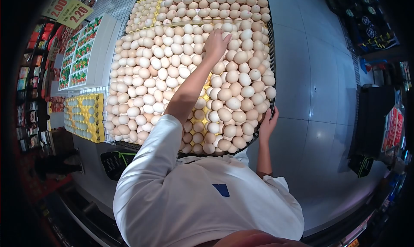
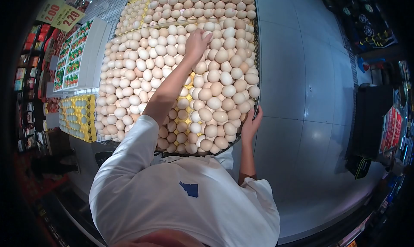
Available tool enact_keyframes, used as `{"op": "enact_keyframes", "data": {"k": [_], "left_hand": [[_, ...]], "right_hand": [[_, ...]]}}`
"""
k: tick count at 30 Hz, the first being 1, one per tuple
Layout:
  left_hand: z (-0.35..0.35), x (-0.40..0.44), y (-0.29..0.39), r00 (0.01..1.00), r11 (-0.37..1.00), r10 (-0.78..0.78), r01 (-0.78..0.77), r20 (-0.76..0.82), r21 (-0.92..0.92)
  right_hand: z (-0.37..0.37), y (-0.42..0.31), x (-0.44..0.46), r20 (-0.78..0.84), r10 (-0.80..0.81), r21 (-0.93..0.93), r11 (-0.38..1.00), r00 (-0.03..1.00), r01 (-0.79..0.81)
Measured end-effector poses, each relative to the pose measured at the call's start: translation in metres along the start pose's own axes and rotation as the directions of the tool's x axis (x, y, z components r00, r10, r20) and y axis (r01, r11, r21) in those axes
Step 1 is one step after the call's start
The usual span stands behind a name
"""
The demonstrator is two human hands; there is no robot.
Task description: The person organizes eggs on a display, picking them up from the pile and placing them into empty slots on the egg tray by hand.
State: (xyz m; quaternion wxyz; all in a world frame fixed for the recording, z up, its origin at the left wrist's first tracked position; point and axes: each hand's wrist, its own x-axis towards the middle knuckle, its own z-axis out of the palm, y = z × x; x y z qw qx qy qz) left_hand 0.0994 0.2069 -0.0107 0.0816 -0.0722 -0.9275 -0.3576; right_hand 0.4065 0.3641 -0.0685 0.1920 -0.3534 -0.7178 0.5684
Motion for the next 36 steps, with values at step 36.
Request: {"op": "enact_keyframes", "data": {"k": [36], "left_hand": [[-0.179,-0.015,-0.154,0.959,0.7,0.157,-0.277,0.237,0.658]], "right_hand": [[0.0,-0.008,-0.001,0.017,0.007,0.012,1.0,1.0,-0.007]]}}
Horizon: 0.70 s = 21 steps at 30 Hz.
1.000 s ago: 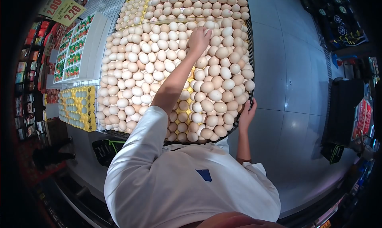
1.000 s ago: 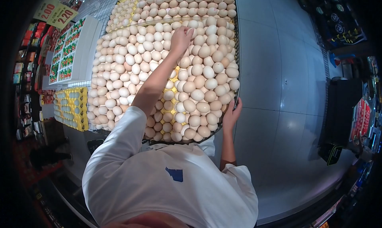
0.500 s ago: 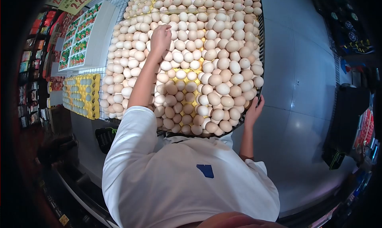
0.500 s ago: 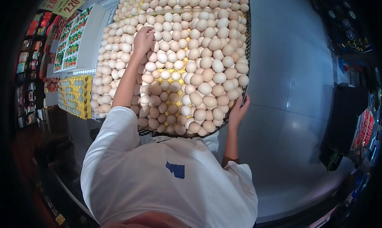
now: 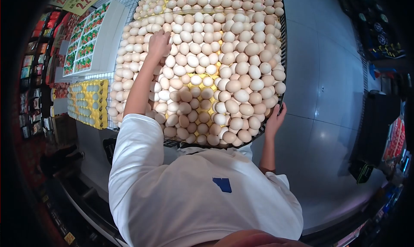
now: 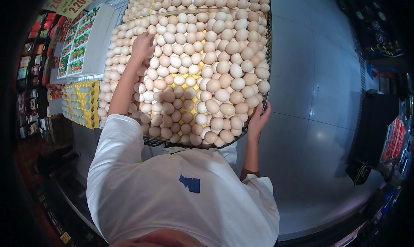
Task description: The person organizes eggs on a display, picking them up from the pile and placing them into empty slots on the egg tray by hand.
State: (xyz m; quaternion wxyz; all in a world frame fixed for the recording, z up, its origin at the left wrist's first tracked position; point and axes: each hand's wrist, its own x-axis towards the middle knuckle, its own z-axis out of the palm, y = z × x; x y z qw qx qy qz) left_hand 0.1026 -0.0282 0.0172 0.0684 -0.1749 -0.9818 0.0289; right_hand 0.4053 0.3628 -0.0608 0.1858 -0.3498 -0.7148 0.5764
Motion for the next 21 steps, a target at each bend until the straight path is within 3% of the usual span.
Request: {"op": "enact_keyframes", "data": {"k": [9,13,15,16,17,18,20,21], "left_hand": [[0.014,0.034,0.002,0.949,0.949,0.084,-0.17,0.304,0.266],[0.01,0.036,-0.001,0.972,0.968,0.104,-0.148,0.212,0.205],[-0.016,0.034,0.009,0.965,1.0,-0.004,0.007,0.263,-0.013],[-0.014,0.034,0.015,0.964,1.0,-0.001,0.004,0.267,-0.011],[-0.012,0.034,0.024,0.974,0.938,-0.03,0.106,0.227,-0.331],[-0.009,0.032,0.034,0.977,0.765,-0.076,0.185,0.199,-0.617],[0.002,0.034,0.062,0.971,0.549,-0.041,0.218,0.234,-0.807],[0.005,0.034,0.081,0.966,0.365,-0.021,0.246,0.256,-0.898]], "right_hand": [[0.0,0.008,0.002,-0.01,-0.046,-0.018,0.999,0.999,0.046],[0.0,0.009,0.002,-0.005,0.006,0.029,1.0,1.0,-0.006],[0.001,0.007,0.001,-0.015,0.005,0.015,1.0,1.0,-0.005],[0.002,0.007,0.0,-0.016,0.01,0.016,1.0,1.0,-0.01],[0.002,0.007,0.0,-0.014,0.002,0.014,1.0,1.0,-0.002],[0.001,0.006,0.0,-0.008,-0.006,0.009,1.0,1.0,0.006],[0.0,0.0,0.0,0.009,-0.003,-0.011,1.0,1.0,0.003],[-0.001,-0.002,0.0,0.015,-0.001,-0.026,1.0,1.0,0.001]]}}
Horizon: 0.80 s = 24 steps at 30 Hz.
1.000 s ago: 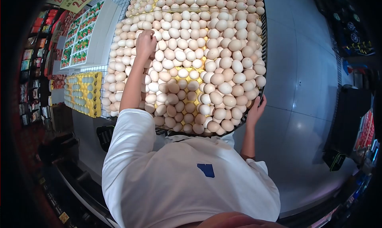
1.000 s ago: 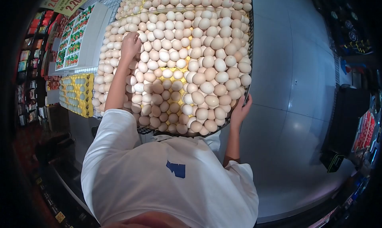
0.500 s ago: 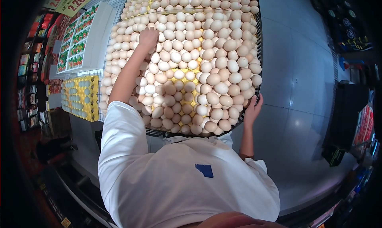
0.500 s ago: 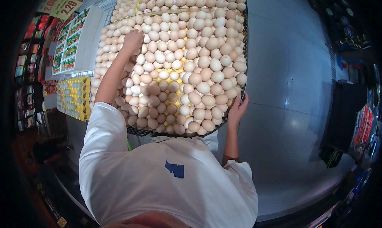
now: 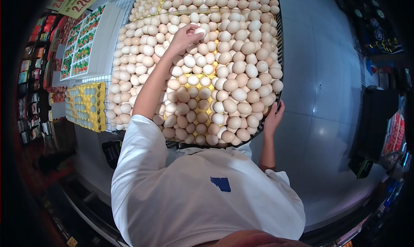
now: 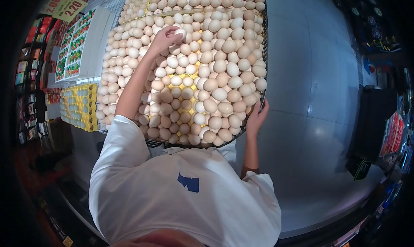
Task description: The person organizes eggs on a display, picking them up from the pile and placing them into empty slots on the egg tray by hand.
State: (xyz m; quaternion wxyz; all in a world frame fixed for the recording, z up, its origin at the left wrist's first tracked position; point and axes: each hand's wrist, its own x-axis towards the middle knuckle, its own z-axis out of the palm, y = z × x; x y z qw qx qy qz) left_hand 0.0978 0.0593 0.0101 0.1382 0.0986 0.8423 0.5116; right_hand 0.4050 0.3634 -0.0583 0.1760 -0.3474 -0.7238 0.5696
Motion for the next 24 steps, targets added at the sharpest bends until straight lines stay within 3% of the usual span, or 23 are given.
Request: {"op": "enact_keyframes", "data": {"k": [1,3,9,11,16,18,22,24], "left_hand": [[0.02,-0.001,0.005,1.0,0.979,-0.005,0.011,0.031,-0.205],[0.058,0.0,0.012,1.0,0.961,0.01,-0.012,-0.009,-0.276],[0.124,0.01,0.006,0.969,0.972,0.126,-0.163,-0.213,-0.167],[0.127,-0.001,0.022,0.958,0.986,0.166,-0.154,-0.235,0.066],[0.143,0.0,0.023,0.939,0.987,0.155,-0.161,-0.306,0.007],[0.146,-0.003,0.027,0.88,0.967,0.241,-0.181,-0.41,0.18],[0.148,0.001,0.024,0.89,0.977,0.201,-0.152,-0.41,0.149],[0.149,0.002,0.022,0.879,0.965,0.226,-0.142,-0.419,0.222]], "right_hand": [[0.0,0.001,0.0,0.001,-0.007,-0.004,1.0,1.0,0.007],[0.001,0.005,0.0,-0.017,-0.026,0.0,1.0,1.0,0.026],[0.001,0.01,0.002,-0.003,0.001,0.023,1.0,1.0,-0.001],[0.001,0.01,0.002,-0.006,0.001,0.026,1.0,1.0,-0.001],[0.001,0.008,0.001,-0.005,-0.026,0.03,0.999,1.0,0.027],[0.002,0.005,0.001,-0.014,0.005,0.023,1.0,1.0,-0.005],[0.001,0.002,0.0,0.0,0.005,0.026,1.0,1.0,-0.005],[0.002,0.005,0.0,-0.016,-0.023,0.009,1.0,1.0,0.023]]}}
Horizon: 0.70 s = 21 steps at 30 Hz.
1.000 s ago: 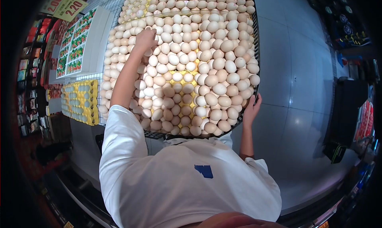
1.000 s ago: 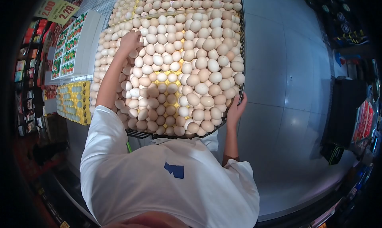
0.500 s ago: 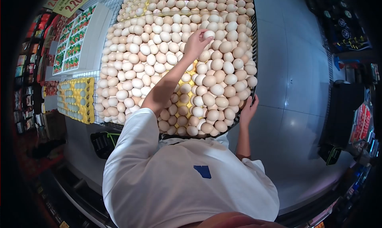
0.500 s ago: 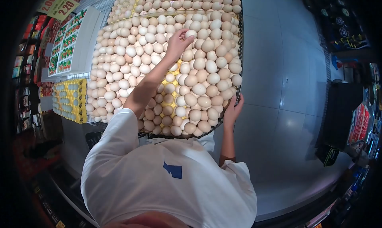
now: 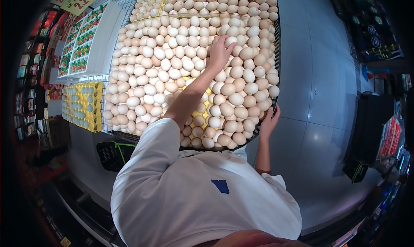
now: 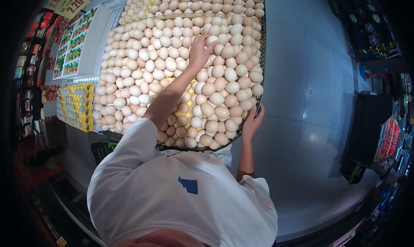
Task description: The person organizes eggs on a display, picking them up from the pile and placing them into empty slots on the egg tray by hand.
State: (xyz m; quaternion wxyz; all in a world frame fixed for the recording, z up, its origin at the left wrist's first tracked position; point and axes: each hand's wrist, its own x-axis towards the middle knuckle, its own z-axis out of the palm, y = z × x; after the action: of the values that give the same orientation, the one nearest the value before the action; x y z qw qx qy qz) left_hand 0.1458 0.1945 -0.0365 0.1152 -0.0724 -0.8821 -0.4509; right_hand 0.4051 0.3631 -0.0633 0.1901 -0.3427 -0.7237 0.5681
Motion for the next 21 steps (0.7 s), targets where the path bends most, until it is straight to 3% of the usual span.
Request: {"op": "enact_keyframes", "data": {"k": [7,18,19,21], "left_hand": [[0.003,0.0,-0.003,0.999,0.999,-0.017,0.015,-0.034,-0.052],[-0.05,-0.016,-0.021,0.997,0.99,0.054,-0.046,0.057,-0.135],[-0.062,-0.016,-0.027,0.997,0.991,0.05,-0.043,0.055,-0.13],[-0.095,-0.012,-0.04,0.995,0.99,0.094,-0.098,0.041,0.104]], "right_hand": [[0.0,-0.001,0.0,0.0,-0.015,-0.013,1.0,1.0,0.015],[0.001,-0.005,-0.001,-0.002,-0.004,0.008,1.0,1.0,0.004],[0.001,-0.008,-0.002,0.004,-0.002,0.009,1.0,1.0,0.002],[0.001,-0.012,-0.003,-0.004,0.033,-0.016,0.999,0.999,-0.033]]}}
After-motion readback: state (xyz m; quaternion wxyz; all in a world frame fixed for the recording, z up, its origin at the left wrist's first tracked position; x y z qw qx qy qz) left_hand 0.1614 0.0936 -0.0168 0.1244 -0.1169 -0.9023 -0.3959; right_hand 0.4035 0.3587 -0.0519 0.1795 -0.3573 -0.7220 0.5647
